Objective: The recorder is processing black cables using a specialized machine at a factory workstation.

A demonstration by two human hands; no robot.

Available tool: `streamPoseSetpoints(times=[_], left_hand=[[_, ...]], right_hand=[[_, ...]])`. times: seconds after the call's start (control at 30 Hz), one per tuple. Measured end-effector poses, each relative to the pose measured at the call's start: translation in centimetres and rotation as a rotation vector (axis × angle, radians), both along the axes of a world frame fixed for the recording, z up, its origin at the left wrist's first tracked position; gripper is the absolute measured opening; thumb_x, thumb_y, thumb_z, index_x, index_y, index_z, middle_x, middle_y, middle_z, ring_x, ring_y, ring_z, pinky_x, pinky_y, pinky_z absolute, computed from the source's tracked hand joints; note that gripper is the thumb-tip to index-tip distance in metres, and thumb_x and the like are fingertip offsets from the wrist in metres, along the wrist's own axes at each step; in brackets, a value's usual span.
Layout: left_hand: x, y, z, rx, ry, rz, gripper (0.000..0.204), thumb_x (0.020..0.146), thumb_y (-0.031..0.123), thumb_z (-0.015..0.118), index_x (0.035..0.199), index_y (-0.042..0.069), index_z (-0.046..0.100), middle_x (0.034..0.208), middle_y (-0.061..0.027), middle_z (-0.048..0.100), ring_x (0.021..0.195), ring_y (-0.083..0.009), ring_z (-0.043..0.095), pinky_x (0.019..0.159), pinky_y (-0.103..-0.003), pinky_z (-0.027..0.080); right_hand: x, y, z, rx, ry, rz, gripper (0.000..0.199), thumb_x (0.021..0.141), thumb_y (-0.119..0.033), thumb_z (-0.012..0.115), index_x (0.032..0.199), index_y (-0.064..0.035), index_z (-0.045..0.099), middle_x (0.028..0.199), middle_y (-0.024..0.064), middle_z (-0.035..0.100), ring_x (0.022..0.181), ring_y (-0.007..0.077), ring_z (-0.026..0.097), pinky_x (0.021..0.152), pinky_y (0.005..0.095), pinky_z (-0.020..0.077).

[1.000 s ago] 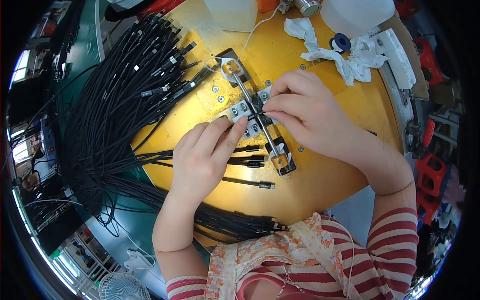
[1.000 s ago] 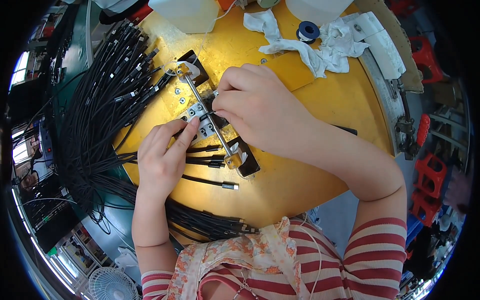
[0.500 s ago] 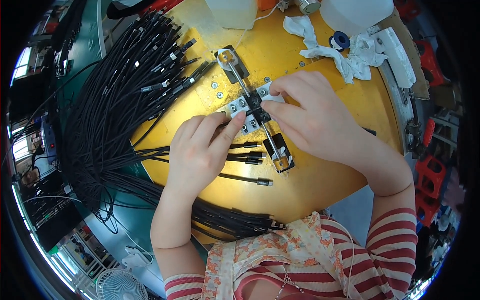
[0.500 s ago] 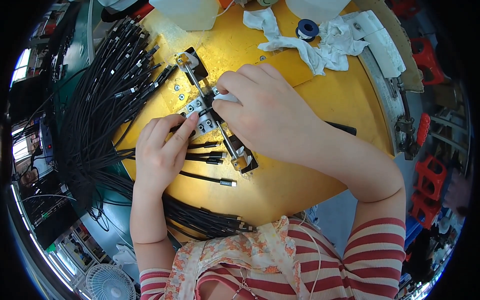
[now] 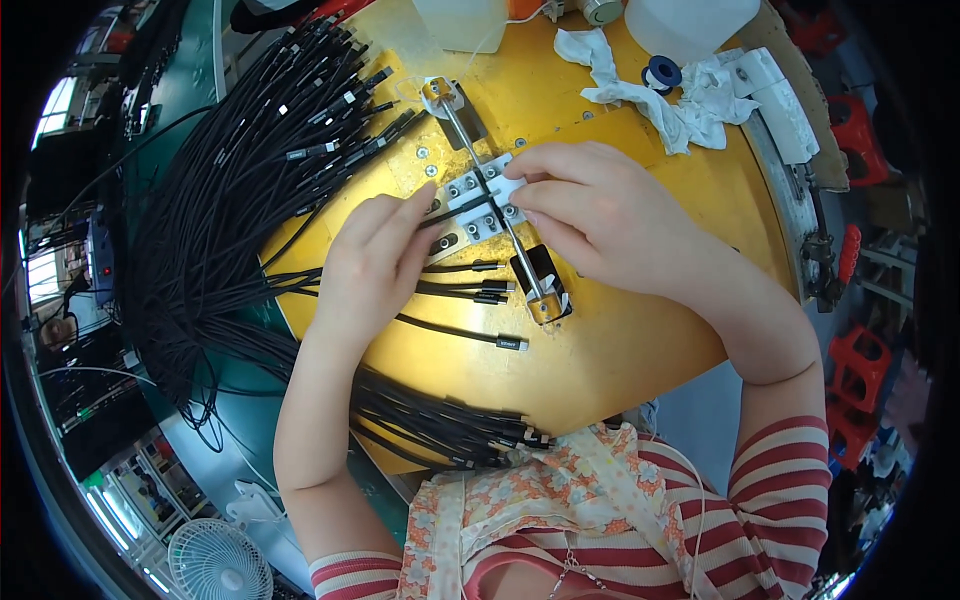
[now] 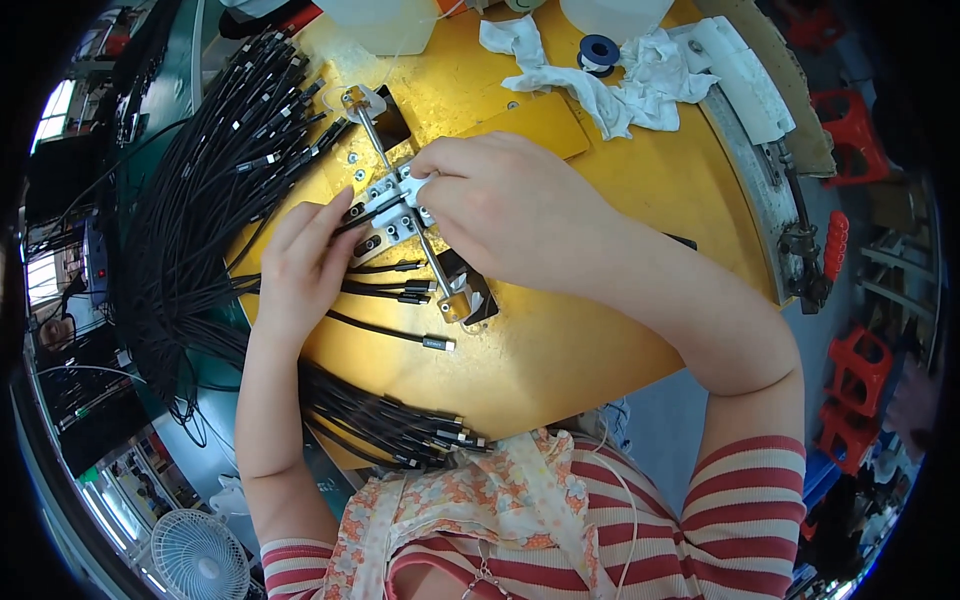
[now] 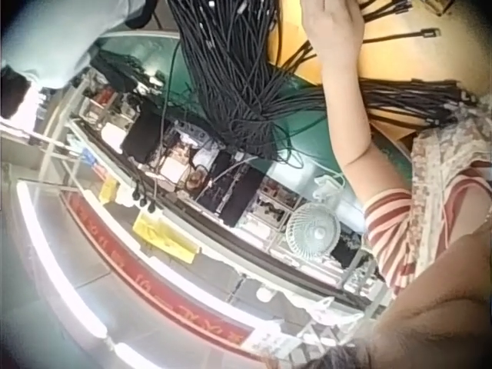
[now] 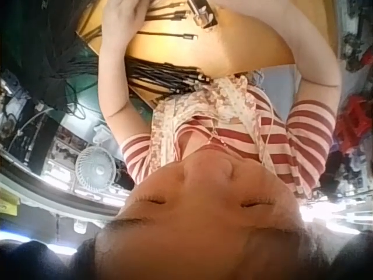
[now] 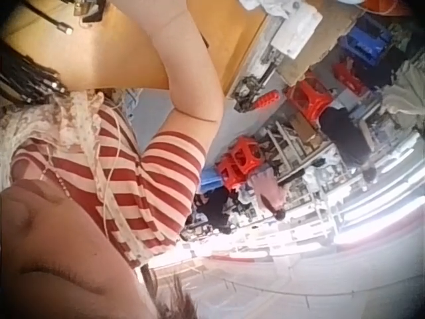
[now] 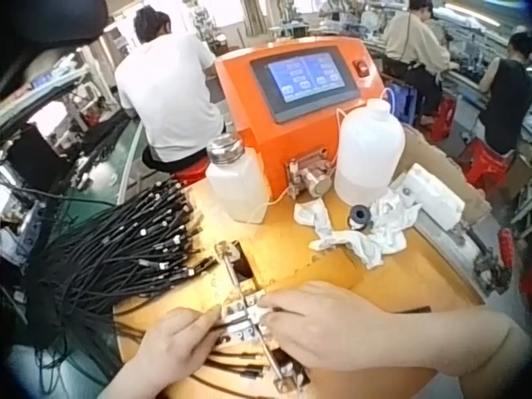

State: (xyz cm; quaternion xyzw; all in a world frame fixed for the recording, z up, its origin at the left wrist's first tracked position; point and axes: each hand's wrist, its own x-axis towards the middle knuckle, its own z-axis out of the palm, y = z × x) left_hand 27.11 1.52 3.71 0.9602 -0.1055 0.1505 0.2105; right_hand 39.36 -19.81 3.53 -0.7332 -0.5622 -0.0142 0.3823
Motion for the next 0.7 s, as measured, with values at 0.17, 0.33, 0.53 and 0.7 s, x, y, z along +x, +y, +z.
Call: streamPoseSetpoints(times=[0.17,0.33,0.53,0.7], left_hand=[[-4.5,-2.7,2.5,0.108,0.250,0.152,0.010,0.084,0.008,0.065,0.088,0.000,0.063,0.079,-0.0128,0.057,0.072,-0.0283,0.059,0.063,-0.036,0.048],[-8.9,-2.0,5.6,-0.249,0.978,-0.166,0.013,0.078,0.012,0.069,0.082,0.002,0.061,0.082,-0.0119,0.058,0.079,-0.0322,0.059,0.071,-0.040,0.048],[-4.7,6.2,2.9,0.563,0.129,0.541,0.043,0.075,-0.002,0.064,0.116,0.001,0.051,0.121,-0.0185,0.046,0.101,-0.0333,0.054,0.085,-0.039,0.049],[-3.6,9.4,2.3,0.585,0.139,0.514,0.031,0.073,0.003,0.064,0.104,0.001,0.057,0.096,-0.0133,0.056,0.092,-0.0288,0.057,0.079,-0.038,0.049]], right_hand=[[0.4,-0.2,0.0,0.003,-0.034,-0.031,0.005,0.076,-0.006,0.063,0.080,-0.0023,0.063,0.094,0.0085,0.060,0.076,0.0266,0.059,0.069,0.0375,0.0485],[0.0,-0.2,-0.2,-0.010,-0.040,-0.108,0.007,0.074,-0.006,0.064,0.076,-0.0037,0.058,0.088,0.0070,0.055,0.075,0.0249,0.059,0.067,0.0363,0.0477],[-0.3,0.1,0.4,-0.003,-0.039,-0.099,0.009,0.073,-0.005,0.065,0.078,-0.0047,0.058,0.092,0.0067,0.055,0.077,0.0228,0.059,0.068,0.0359,0.0476],[-0.3,0.1,0.3,-0.026,-0.055,-0.102,0.010,0.073,-0.005,0.065,0.079,-0.0048,0.058,0.092,0.0068,0.055,0.078,0.0222,0.059,0.068,0.0356,0.0474]])
